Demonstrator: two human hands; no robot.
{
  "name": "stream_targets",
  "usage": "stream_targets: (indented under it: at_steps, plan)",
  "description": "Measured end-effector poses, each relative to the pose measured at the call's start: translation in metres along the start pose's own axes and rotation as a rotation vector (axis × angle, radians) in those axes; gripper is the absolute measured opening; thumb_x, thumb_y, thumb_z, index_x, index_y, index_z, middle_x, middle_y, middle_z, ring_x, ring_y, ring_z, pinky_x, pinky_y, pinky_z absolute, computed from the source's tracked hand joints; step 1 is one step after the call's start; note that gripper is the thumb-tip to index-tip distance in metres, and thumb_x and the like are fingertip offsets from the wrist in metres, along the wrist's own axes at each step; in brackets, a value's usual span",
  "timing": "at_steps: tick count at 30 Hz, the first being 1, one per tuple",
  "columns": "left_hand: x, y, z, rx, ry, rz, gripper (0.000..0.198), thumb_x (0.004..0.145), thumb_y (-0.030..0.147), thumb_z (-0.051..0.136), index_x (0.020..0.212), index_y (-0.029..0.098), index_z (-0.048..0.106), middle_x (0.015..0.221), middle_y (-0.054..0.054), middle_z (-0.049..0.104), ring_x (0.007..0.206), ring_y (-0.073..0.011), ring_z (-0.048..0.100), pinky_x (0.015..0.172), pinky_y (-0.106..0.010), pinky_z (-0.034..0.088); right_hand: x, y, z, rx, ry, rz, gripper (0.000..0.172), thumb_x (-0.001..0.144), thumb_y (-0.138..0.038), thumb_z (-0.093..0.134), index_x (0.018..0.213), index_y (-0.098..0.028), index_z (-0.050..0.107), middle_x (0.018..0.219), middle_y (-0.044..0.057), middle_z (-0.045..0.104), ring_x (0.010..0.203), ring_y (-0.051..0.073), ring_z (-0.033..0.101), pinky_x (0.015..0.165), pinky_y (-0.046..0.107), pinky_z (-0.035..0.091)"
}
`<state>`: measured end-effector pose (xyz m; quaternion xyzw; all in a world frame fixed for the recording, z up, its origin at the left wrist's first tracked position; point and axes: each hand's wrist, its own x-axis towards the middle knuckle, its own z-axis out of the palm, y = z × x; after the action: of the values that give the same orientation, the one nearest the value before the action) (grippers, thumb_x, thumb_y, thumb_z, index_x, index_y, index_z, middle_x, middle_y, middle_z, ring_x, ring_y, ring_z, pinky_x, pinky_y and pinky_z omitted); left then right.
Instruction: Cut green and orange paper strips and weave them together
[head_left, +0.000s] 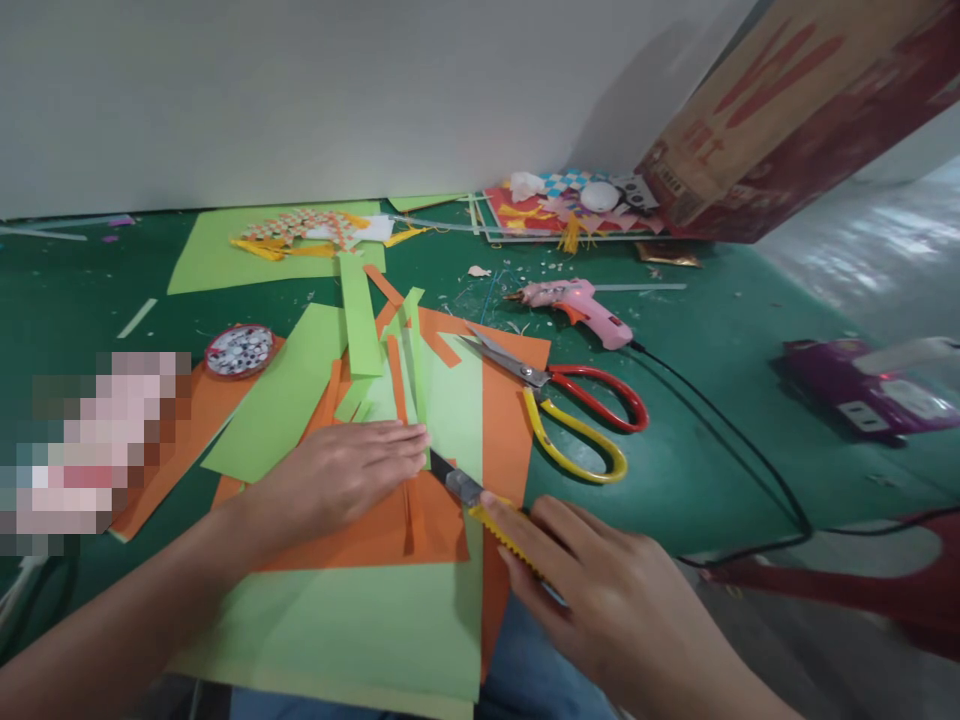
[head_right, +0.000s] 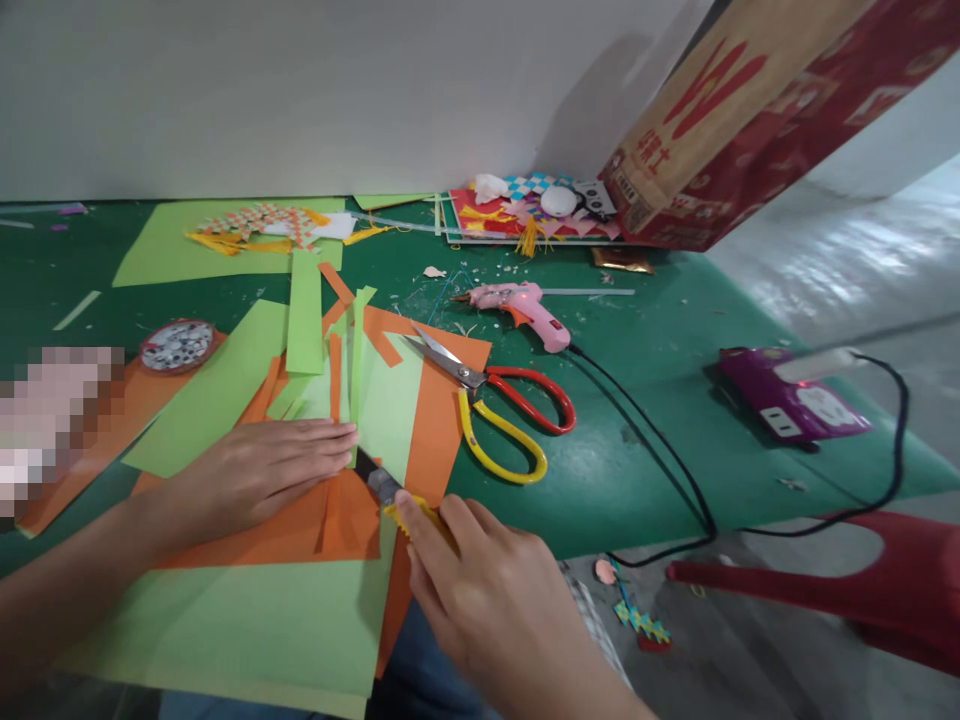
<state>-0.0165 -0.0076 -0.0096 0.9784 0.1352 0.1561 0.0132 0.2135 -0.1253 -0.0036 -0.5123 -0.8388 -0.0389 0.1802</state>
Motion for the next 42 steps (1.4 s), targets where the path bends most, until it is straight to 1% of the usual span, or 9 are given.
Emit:
stream_targets:
  at_steps: [7,13,16,17,20,22,27,35,42]
  plan:
    - [-0.002,0.000,0.001,0.006,0.014,-0.002,0.031,0.094,0.012,0.039,0.108,0.013,0.066,0.120,-0.005,0.066,0.114,-0.0156,0.060,0.096,-0.028,0.052,0.005,0.002,0.001,-0.014,0.016,-0.004,0.034,0.092,-0.013,0.035,0.105,-0.013,0.066,0.068,0.003,0.061,0.051,0.012,0.055,0.045,0.026,0.037]
    - [0.003,0.003,-0.003,-0.007,0.026,-0.042,0.034,0.096,0.011,0.033,0.106,0.014,0.066,0.116,-0.006,0.068,0.109,-0.0159,0.063,0.095,-0.029,0.052,0.005,0.003,0.002,-0.021,-0.004,-0.022,0.032,0.089,-0.013,0.039,0.107,-0.013,0.065,0.069,0.003,0.061,0.053,0.012,0.057,0.045,0.025,0.039]
    - [0.012,0.004,-0.003,-0.037,-0.011,-0.128,0.035,0.099,0.023,0.033,0.099,0.014,0.067,0.109,-0.007,0.071,0.105,-0.0176,0.065,0.097,-0.032,0.050,0.006,0.004,0.001,-0.014,-0.003,-0.025,0.031,0.089,-0.013,0.040,0.107,-0.013,0.065,0.069,0.002,0.062,0.054,0.012,0.058,0.044,0.025,0.038]
    - [0.015,0.004,-0.003,-0.032,-0.027,-0.167,0.035,0.099,0.030,0.036,0.100,0.013,0.066,0.109,-0.009,0.070,0.105,-0.0192,0.064,0.096,-0.034,0.051,0.006,0.004,0.001,-0.010,-0.004,-0.024,0.032,0.088,-0.012,0.040,0.107,-0.013,0.065,0.069,0.002,0.062,0.054,0.012,0.059,0.044,0.025,0.038]
    - [0.020,0.002,0.002,0.006,-0.038,-0.272,0.045,0.093,0.047,0.044,0.112,0.010,0.061,0.121,-0.015,0.064,0.116,-0.0234,0.058,0.097,-0.036,0.050,0.005,0.004,0.001,-0.006,-0.006,-0.020,0.032,0.087,-0.012,0.040,0.107,-0.014,0.065,0.070,0.003,0.063,0.055,0.012,0.060,0.044,0.025,0.037]
    - [0.020,-0.001,0.006,0.036,-0.035,-0.300,0.049,0.091,0.049,0.044,0.116,0.010,0.060,0.126,-0.015,0.061,0.119,-0.0236,0.056,0.099,-0.036,0.048,0.005,0.004,0.002,-0.005,-0.010,-0.018,0.031,0.087,-0.012,0.041,0.107,-0.014,0.065,0.071,0.003,0.064,0.056,0.012,0.060,0.044,0.024,0.038]
    - [0.018,-0.006,0.011,0.104,0.002,-0.244,0.046,0.095,0.045,0.040,0.114,0.010,0.062,0.124,-0.013,0.063,0.117,-0.0214,0.058,0.100,-0.035,0.047,0.004,0.005,0.002,-0.002,-0.011,-0.014,0.031,0.086,-0.013,0.044,0.107,-0.014,0.066,0.071,0.003,0.064,0.056,0.012,0.059,0.045,0.024,0.037]
    - [0.016,-0.007,0.015,0.196,0.068,-0.165,0.048,0.094,0.047,0.040,0.112,0.010,0.064,0.118,-0.011,0.066,0.113,-0.0212,0.061,0.096,-0.034,0.051,0.005,0.003,0.001,0.006,0.012,0.011,0.034,0.091,-0.015,0.038,0.106,-0.014,0.068,0.069,0.002,0.063,0.051,0.011,0.056,0.045,0.025,0.035]
    - [0.016,-0.007,0.016,0.190,0.073,-0.181,0.050,0.092,0.050,0.040,0.110,0.010,0.066,0.118,-0.012,0.066,0.111,-0.0220,0.062,0.094,-0.036,0.052,0.005,0.004,0.003,0.004,0.021,0.018,0.036,0.093,-0.016,0.035,0.106,-0.013,0.069,0.068,0.002,0.062,0.049,0.012,0.055,0.043,0.027,0.035]
